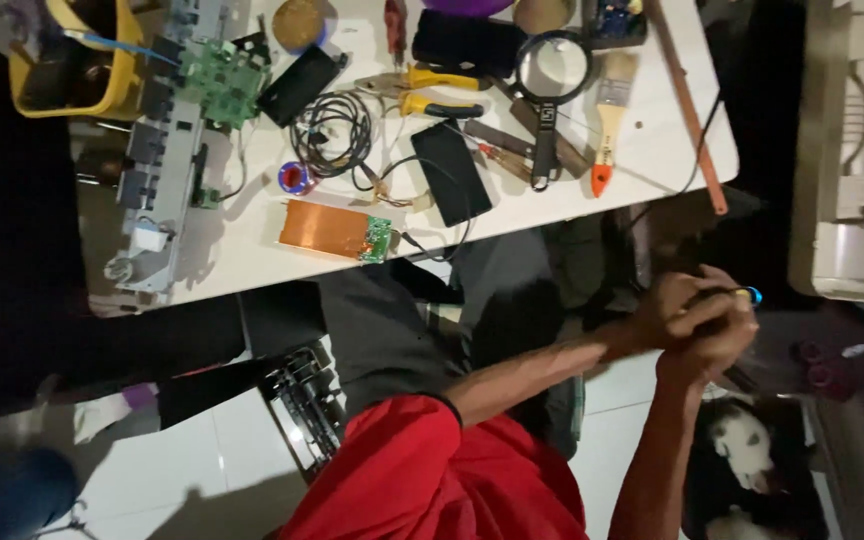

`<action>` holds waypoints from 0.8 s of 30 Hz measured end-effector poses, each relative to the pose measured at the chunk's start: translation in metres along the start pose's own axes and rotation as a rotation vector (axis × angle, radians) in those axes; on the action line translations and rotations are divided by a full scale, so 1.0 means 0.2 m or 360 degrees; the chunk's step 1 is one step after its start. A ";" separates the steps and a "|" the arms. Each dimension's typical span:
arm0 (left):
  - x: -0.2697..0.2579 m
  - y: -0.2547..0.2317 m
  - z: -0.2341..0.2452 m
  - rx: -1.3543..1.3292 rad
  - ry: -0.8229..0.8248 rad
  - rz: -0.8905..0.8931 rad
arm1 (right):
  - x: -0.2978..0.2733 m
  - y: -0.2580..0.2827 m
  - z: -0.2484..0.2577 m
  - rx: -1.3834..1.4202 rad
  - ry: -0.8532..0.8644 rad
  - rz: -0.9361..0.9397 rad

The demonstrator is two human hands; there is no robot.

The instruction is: Soldering and repairing electronic components on a circuit board at a workbench.

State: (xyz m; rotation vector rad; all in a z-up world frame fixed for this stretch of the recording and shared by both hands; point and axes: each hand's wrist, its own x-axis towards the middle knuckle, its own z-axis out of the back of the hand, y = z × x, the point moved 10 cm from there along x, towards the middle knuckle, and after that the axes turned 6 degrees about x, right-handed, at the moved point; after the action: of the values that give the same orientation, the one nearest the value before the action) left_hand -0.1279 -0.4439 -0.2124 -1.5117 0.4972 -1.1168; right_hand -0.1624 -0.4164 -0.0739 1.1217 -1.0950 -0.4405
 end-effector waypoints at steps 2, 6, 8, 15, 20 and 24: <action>-0.01 -0.16 0.11 -0.0200 -0.0161 -0.0121 | -0.01 -0.09 0.06 -0.0311 -0.0097 -0.0395; -0.01 -0.07 0.10 -0.1048 -0.0254 0.0000 | 0.00 -0.12 0.14 -0.0233 -0.0123 -0.0170; -0.06 0.09 0.04 -0.0582 -0.0182 0.0129 | -0.07 -0.26 0.18 0.0234 -0.0363 -0.0657; -0.03 0.09 0.00 -0.0224 0.0474 0.0038 | -0.02 -0.14 0.10 0.0119 -0.0344 -0.0565; -0.08 0.09 0.15 -0.0557 -0.0004 -0.0233 | 0.01 -0.18 0.07 0.0238 -0.0197 -0.0594; 0.04 -0.21 0.22 -0.0940 0.0180 0.0120 | 0.04 -0.07 0.07 0.0128 -0.0173 -0.0543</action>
State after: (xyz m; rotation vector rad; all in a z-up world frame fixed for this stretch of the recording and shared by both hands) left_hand -0.0986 -0.4152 -0.1666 -1.9172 1.0195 -1.0487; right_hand -0.1683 -0.4348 -0.0814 1.3755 -1.0239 -0.7373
